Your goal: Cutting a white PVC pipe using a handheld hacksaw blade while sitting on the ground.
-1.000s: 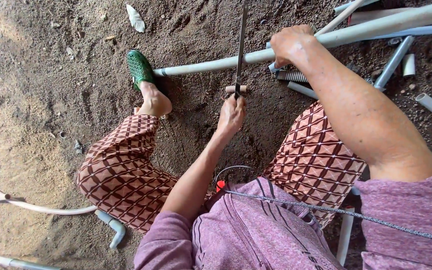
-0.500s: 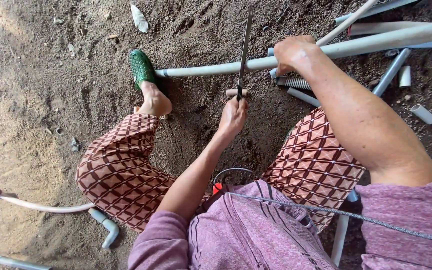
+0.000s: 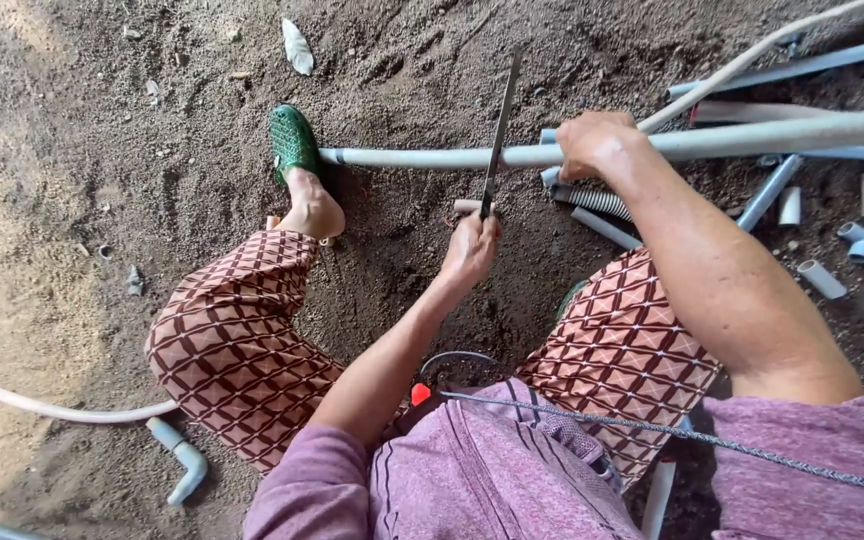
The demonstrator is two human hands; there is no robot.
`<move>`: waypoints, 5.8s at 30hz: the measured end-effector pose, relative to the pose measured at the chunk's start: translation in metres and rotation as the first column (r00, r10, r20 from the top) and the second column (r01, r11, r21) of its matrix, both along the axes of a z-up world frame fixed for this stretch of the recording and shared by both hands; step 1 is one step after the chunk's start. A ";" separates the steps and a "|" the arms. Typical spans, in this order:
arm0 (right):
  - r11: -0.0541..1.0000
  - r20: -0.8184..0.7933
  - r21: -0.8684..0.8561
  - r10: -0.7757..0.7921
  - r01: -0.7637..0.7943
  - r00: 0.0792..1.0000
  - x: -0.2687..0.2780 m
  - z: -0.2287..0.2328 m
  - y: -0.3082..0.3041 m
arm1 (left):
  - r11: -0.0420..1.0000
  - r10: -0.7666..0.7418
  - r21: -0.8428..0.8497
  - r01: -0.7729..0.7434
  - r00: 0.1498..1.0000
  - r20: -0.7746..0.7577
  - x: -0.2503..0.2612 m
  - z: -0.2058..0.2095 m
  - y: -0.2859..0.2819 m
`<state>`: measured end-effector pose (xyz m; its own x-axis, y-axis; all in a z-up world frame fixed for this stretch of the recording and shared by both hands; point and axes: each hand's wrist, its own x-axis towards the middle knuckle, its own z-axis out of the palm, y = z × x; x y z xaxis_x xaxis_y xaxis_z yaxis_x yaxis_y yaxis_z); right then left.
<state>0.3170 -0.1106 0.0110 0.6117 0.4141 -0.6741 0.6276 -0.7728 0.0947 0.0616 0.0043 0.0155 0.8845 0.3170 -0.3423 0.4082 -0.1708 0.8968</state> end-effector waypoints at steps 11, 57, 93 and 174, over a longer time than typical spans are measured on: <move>0.998 0.050 -0.043 0.057 -0.055 0.997 -0.003 -0.001 0.010 | 0.996 -0.015 -0.092 0.009 0.998 -0.061 -0.005 -0.045 0.019; 0.989 0.056 0.076 0.123 -0.127 0.991 0.015 0.005 -0.008 | 0.993 0.010 -0.111 -0.033 0.979 -0.203 -0.005 -0.006 0.003; 0.975 0.052 -0.085 0.208 -0.203 0.977 -0.017 0.046 0.008 | 0.998 -0.048 -0.047 0.045 0.996 -0.079 0.019 -0.009 0.017; 0.976 0.070 -0.078 0.207 -0.202 0.976 -0.010 0.043 0.006 | 0.981 -0.045 -0.187 0.045 0.999 0.001 -0.027 -0.037 0.002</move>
